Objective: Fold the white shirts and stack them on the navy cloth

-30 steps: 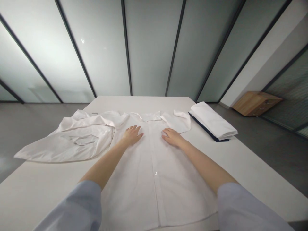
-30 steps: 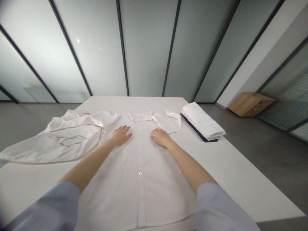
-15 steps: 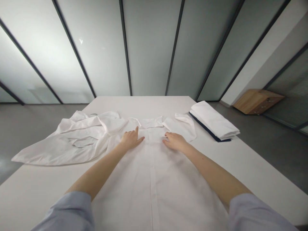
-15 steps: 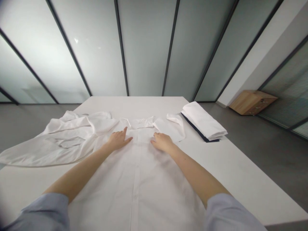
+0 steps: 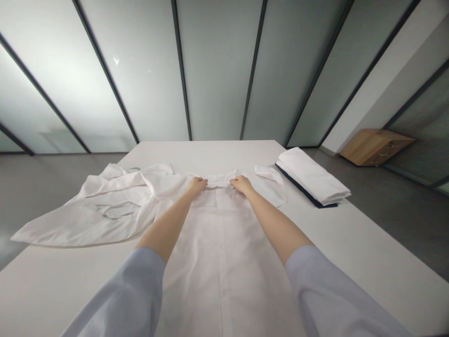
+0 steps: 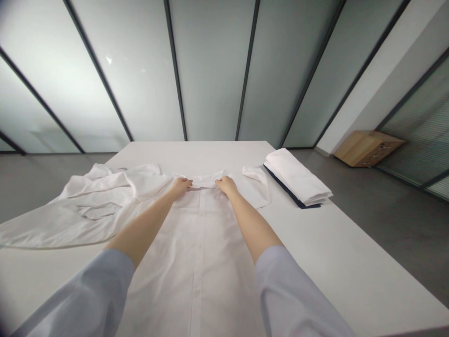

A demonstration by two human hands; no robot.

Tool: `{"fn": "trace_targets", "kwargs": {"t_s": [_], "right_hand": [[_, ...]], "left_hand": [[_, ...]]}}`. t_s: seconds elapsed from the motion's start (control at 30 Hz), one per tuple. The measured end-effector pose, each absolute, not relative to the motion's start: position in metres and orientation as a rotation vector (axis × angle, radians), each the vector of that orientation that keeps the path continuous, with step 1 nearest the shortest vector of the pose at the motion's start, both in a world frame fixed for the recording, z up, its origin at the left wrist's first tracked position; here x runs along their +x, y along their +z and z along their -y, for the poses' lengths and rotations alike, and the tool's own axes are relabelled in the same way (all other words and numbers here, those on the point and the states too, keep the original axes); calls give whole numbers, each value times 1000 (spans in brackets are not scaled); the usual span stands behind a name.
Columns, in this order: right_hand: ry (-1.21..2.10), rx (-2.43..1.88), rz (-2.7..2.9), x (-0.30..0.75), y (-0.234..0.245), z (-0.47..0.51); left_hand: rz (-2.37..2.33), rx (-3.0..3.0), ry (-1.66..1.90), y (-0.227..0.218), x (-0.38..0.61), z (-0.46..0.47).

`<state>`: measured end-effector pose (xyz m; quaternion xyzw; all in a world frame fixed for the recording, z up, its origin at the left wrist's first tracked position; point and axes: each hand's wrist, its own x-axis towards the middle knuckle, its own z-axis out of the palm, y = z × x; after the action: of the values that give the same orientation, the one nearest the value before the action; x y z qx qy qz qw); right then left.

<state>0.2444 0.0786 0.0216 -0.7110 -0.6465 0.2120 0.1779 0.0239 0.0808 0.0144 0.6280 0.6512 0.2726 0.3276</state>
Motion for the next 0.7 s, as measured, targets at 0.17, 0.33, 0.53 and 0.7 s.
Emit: {"fn": "trace_targets", "kwargs": {"t_s": [0.17, 0.33, 0.53, 0.7], "right_hand": [[805, -1549, 1509, 248, 25, -91], [608, -1426, 1713, 250, 23, -73], [222, -1523, 2335, 260, 17, 0], [96, -1619, 2515, 277, 1, 28]], "left_hand": [[-1428, 1577, 1059, 33, 21, -82], [-1554, 2019, 675, 35, 24, -59], [-1909, 2221, 16, 14, 26, -8], [-2007, 2265, 24, -1, 20, -6]]}}
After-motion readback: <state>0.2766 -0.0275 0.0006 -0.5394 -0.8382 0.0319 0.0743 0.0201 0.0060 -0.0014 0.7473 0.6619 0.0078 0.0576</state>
